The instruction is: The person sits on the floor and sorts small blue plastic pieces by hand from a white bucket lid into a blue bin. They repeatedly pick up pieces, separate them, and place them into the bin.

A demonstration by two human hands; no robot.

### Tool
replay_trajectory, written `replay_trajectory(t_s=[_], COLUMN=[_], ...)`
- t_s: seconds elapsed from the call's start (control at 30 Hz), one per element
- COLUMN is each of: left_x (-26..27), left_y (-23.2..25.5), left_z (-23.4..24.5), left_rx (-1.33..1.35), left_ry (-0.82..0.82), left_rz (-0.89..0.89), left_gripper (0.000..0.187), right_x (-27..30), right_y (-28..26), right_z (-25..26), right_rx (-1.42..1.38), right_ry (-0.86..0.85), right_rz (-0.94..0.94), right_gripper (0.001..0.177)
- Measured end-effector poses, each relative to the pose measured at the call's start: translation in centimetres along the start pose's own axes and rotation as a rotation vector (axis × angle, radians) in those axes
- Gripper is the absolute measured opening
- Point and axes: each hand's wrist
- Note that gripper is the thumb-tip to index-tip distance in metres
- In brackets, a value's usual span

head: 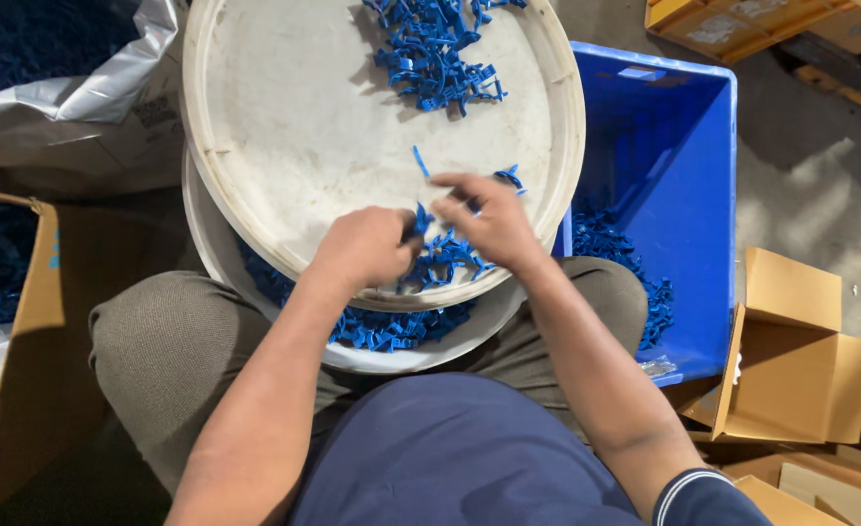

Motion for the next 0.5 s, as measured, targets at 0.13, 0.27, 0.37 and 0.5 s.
replay_trajectory(t_s=[0.13, 0.27, 0.37, 0.5], left_x=[-0.6, -1.0, -0.9, -0.3], left_y=[-0.2, -1.6, -1.8, -2.4], left_z=[-1.5, -2.8, -2.6, 0.0], left_rx=[0.182, 0.810, 1.182, 1.758], left_ry=[-0.030, -0.032, -0.040, 0.098], left_rz=[-0.039, -0.124, -0.140, 0.081], left_gripper=[0.023, 0.026, 0.021, 0.017], right_x=[0.4, 0.8, 0.9, 2.4], right_y=[0.8, 3.3, 4.1, 3.3], right_z=[-0.8, -1.9, 0.1, 2.0], right_rx=[-0.057, -0.932, -1.185, -0.123], right_ry=[-0.131, 0.180, 0.343, 0.044], right_rz=[0.174, -0.333, -0.374, -0.266], right_gripper=[0.016, 0.009, 0.009, 0.016])
Point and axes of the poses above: each hand's wrist, its own x-axis away from the middle knuckle, its own z-axis out of the back of the hand, y = z × x, and after that the axes turned 15 degrees about -x, right-handed
